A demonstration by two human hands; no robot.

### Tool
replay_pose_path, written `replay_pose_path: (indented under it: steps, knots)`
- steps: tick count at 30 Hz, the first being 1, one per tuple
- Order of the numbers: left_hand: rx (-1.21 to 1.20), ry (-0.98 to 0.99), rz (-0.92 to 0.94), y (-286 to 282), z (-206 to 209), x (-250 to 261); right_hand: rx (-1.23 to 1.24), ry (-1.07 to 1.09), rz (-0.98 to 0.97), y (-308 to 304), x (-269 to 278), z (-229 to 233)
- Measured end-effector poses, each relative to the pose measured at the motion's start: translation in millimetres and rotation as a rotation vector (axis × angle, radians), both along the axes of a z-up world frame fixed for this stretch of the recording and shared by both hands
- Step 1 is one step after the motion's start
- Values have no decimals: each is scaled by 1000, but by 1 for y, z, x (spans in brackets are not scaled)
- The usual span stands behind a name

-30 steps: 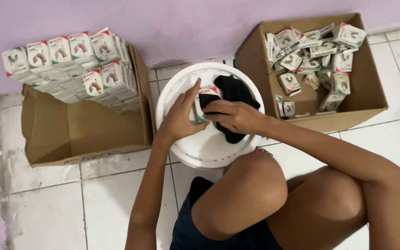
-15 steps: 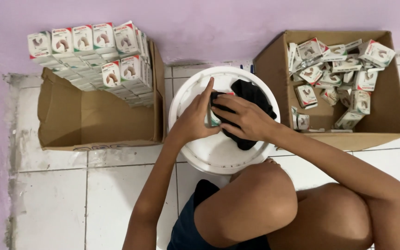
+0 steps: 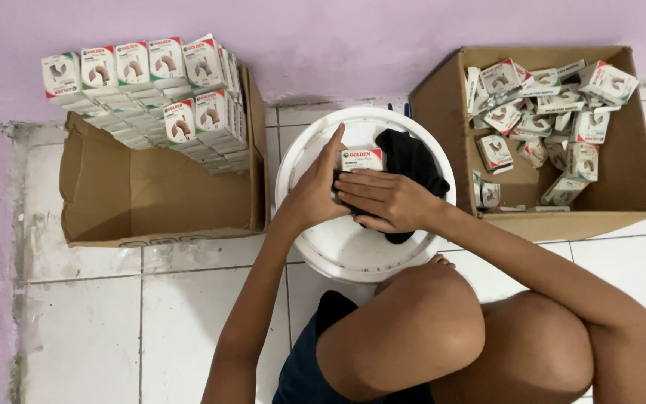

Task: The person is cleaning and packing small product boxes by wiping them with a cloth, inserting a small packet, and stacking them into a larger container.

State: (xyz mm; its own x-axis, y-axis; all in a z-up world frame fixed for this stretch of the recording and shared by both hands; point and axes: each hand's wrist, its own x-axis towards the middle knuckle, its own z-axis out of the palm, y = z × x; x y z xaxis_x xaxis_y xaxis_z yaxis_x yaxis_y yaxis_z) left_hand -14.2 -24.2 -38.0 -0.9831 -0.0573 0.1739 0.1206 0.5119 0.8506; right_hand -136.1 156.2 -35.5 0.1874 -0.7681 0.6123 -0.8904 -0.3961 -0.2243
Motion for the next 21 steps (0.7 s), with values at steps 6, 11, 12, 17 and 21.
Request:
replay_pose_path:
  steps: [6, 11, 12, 17, 21]
  knots:
    - [-9, 10, -1, -1, 4, -1, 41, -18, -125, 0, 1, 6]
    - [7, -36, 17, 3, 12, 2, 86, -19, -46, 6, 1, 9]
    - [7, -25, 24, 0, 9, -1, 102, -2, -111, 5, -3, 9]
    - [20, -64, 12, 2, 15, 0, 114, 47, -162, 9, -6, 5]
    - [8, -75, 18, 0, 12, -1, 96, 36, -126, 10, -2, 7]
